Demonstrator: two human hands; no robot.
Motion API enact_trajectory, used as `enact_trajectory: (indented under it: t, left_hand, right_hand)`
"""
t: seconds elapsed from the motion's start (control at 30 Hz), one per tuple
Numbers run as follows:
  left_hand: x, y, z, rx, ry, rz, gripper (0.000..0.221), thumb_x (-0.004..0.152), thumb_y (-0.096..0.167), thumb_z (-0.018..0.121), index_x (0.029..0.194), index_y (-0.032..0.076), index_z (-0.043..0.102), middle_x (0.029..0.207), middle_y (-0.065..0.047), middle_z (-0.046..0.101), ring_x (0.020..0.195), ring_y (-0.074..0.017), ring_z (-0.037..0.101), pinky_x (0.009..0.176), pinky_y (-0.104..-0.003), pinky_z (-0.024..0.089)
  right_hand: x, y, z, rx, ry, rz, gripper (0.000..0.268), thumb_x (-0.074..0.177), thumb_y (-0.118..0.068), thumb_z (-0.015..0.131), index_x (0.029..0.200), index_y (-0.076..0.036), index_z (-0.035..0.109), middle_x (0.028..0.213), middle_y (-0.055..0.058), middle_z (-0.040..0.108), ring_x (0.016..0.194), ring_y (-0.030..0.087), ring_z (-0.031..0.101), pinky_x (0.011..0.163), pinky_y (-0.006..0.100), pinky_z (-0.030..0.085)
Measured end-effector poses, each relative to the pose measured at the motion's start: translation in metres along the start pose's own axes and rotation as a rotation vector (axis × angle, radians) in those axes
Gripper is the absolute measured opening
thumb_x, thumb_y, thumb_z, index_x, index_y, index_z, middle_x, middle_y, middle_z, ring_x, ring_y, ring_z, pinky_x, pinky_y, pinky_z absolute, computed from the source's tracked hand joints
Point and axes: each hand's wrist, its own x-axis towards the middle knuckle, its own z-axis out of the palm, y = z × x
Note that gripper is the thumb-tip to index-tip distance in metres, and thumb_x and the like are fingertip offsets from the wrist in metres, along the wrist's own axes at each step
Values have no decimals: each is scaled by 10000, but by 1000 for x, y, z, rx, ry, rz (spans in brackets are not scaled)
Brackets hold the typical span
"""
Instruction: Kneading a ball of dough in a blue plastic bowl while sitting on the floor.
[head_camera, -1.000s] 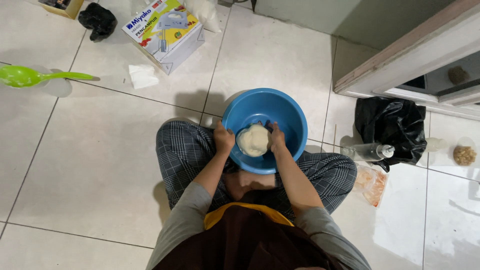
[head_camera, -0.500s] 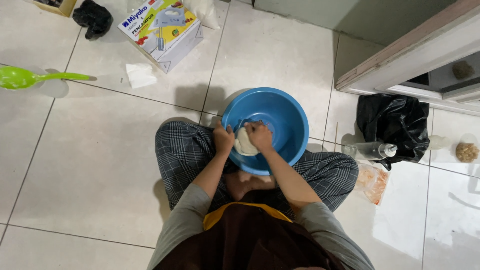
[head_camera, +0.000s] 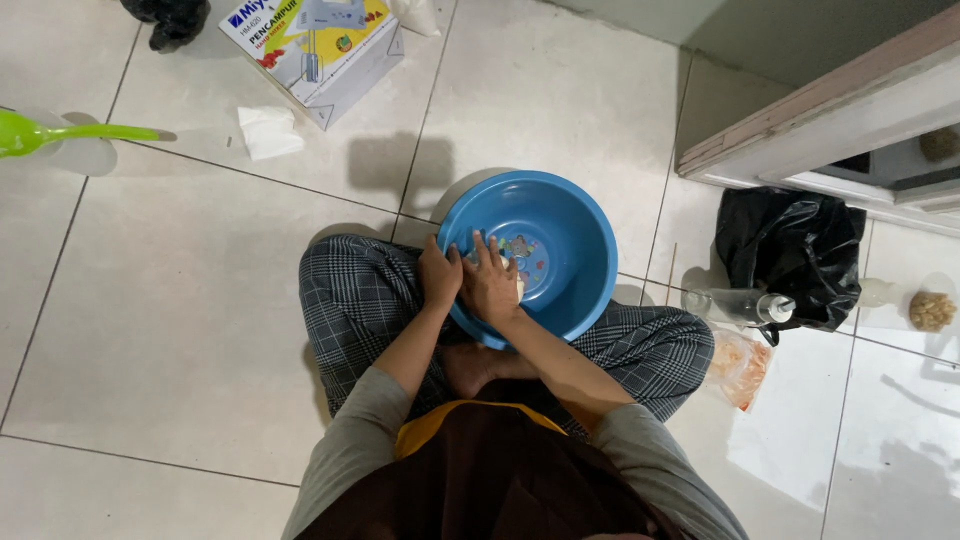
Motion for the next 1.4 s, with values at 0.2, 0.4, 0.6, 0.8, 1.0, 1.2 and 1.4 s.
enact_trajectory:
  t: [0.2, 0.4, 0.6, 0.8, 1.0, 1.2, 1.4]
  left_hand:
    - [-1, 16, -7, -11, -31, -16, 315, 1114, 174, 519, 1313, -71, 515, 1041, -299, 687, 925, -438, 750, 668, -504, 650]
    - [6, 14, -3, 20, -42, -29, 333, 1110, 194, 526, 1313, -70, 529, 1024, -315, 691, 903, -452, 753, 655, -501, 659]
    - [7, 25, -4, 61, -63, -64, 371, 1110, 223, 524, 1332, -74, 526, 1016, -293, 700, 867, -421, 763, 633, -499, 667]
    - [10, 21, 5, 97, -83, -81, 362, 1108, 232, 545, 1325, -58, 543, 964, -272, 689, 804, -415, 751, 578, -438, 647]
    - [12, 19, 7, 157, -81, -90, 416, 1098, 210, 585, 1346, -121, 542, 998, -292, 705, 794, -380, 761, 581, -411, 653]
    - [13, 16, 9, 133, -71, -86, 366, 1100, 192, 570, 1361, -63, 551, 1015, -264, 699, 834, -389, 754, 616, -418, 648]
    - [13, 6, 9, 58, -32, -11, 315, 1086, 107, 584, 1340, -75, 544, 1006, -271, 679, 859, -435, 747, 636, -484, 638]
  right_hand:
    - [5, 15, 31, -89, 84, -32, 170, 932, -360, 670, 1065, -255, 671, 1421, 143, 549, 1369, 437, 509, 891, 667, 481]
    - [25, 45, 75, -160, 71, -18, 165, 852, -458, 697, 925, -312, 715, 1074, 4, 625, 1064, 305, 667, 770, 559, 519]
    - [43, 74, 86, 6, -38, 31, 268, 862, -543, 670, 952, -301, 743, 983, -16, 628, 927, 280, 652, 782, 545, 506]
    - [64, 99, 103, 140, -76, 85, 310, 935, -555, 599, 928, -280, 742, 954, -13, 622, 982, 255, 639, 913, 515, 484]
    - [91, 106, 101, 147, -34, 145, 351, 977, -559, 569, 877, -266, 734, 836, -9, 623, 868, 240, 649, 851, 488, 478]
    - [95, 109, 105, 204, 1, 198, 337, 1011, -472, 525, 899, -231, 733, 806, 32, 698, 884, 273, 709, 866, 487, 495]
    - [84, 109, 115, 116, -104, 297, 409, 1046, -513, 406, 942, -289, 731, 823, 36, 742, 885, 299, 747, 911, 527, 494]
